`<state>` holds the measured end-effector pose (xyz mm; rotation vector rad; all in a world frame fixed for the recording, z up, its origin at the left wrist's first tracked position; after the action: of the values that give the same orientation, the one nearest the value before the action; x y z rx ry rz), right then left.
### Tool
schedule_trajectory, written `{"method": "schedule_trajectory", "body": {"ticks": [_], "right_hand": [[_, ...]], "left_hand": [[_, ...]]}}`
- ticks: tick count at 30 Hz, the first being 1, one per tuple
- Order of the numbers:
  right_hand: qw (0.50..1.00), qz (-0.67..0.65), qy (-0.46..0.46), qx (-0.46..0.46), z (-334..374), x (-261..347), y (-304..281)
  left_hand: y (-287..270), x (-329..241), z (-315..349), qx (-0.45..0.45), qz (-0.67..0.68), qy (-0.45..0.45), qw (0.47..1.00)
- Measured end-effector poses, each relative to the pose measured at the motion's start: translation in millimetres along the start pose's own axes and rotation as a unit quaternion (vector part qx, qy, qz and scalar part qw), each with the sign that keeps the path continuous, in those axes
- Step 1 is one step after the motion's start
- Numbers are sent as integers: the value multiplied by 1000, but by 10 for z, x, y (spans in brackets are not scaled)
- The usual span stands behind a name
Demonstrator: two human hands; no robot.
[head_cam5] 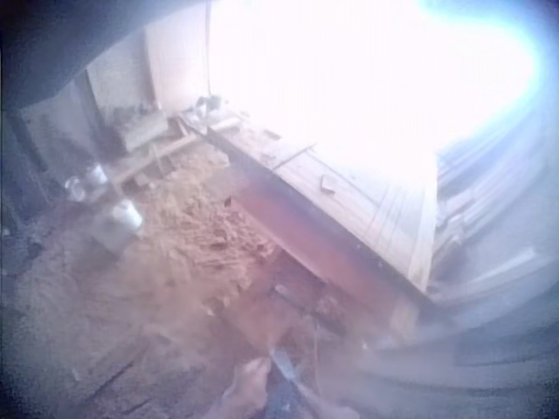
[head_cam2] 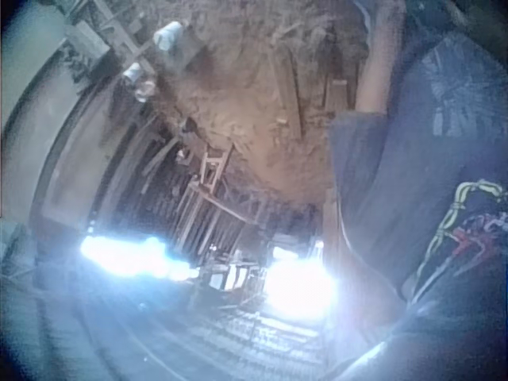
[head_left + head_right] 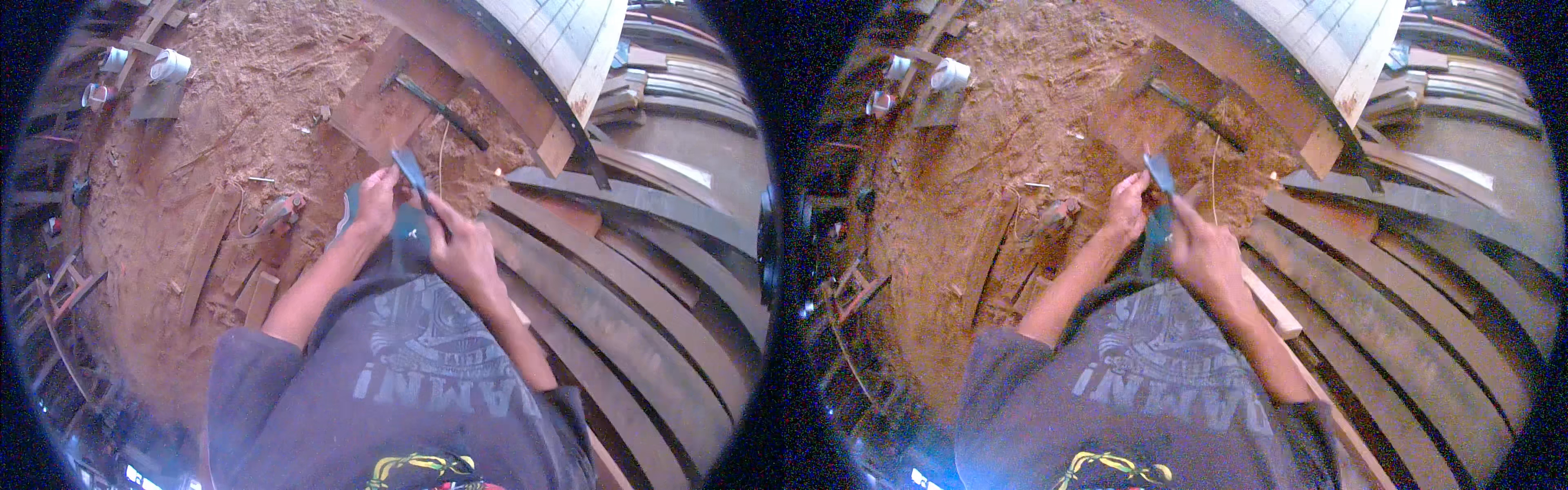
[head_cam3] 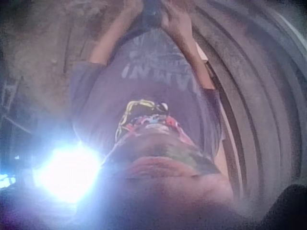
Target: The person holds a thin wooden dowel and repeatedly draws a knife blade along its length to sharpen one end. They then use a hammer to tap the dowel into a pre-drilled hole in a wooden frame. The person repeats the sharpening process on the dowel.
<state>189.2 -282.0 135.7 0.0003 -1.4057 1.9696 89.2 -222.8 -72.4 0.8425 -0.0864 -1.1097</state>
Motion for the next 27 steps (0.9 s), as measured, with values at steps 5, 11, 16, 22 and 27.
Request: {"method": "schedule_trajectory", "body": {"ticks": [5, 11, 16, 22, 27], "right_hand": [[1000, 2, -11, 10, -343, 56, 29], [999, 39, 9, 1, -496, 25, 173], [1000, 13, -13, 22, -335, -57, 26], [999, -21, -6, 28, -162, -113, -53], [999, -41, 3, 26, -170, -119, -52]], "left_hand": [[-13, -74, -112, 13, -22, 17, 1000], [86, -119, -94, 39, -35, 27, 998], [36, -133, -38, 25, -4, -30, 999], [54, -60, -49, 75, 91, -99, 988], [-32, -38, -63, 49, 69, -143, 986]]}}
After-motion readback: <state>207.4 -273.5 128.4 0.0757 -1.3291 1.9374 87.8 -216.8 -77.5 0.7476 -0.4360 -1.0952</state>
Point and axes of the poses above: each hand's wrist, its own z-axis away from the middle knuckle, its own y-axis out of the palm, x = y × z, the point moved 8 cm from there along -z, towards the middle knuckle, and after that the axes turned 6 degrees about z, right-handed, at the moved point
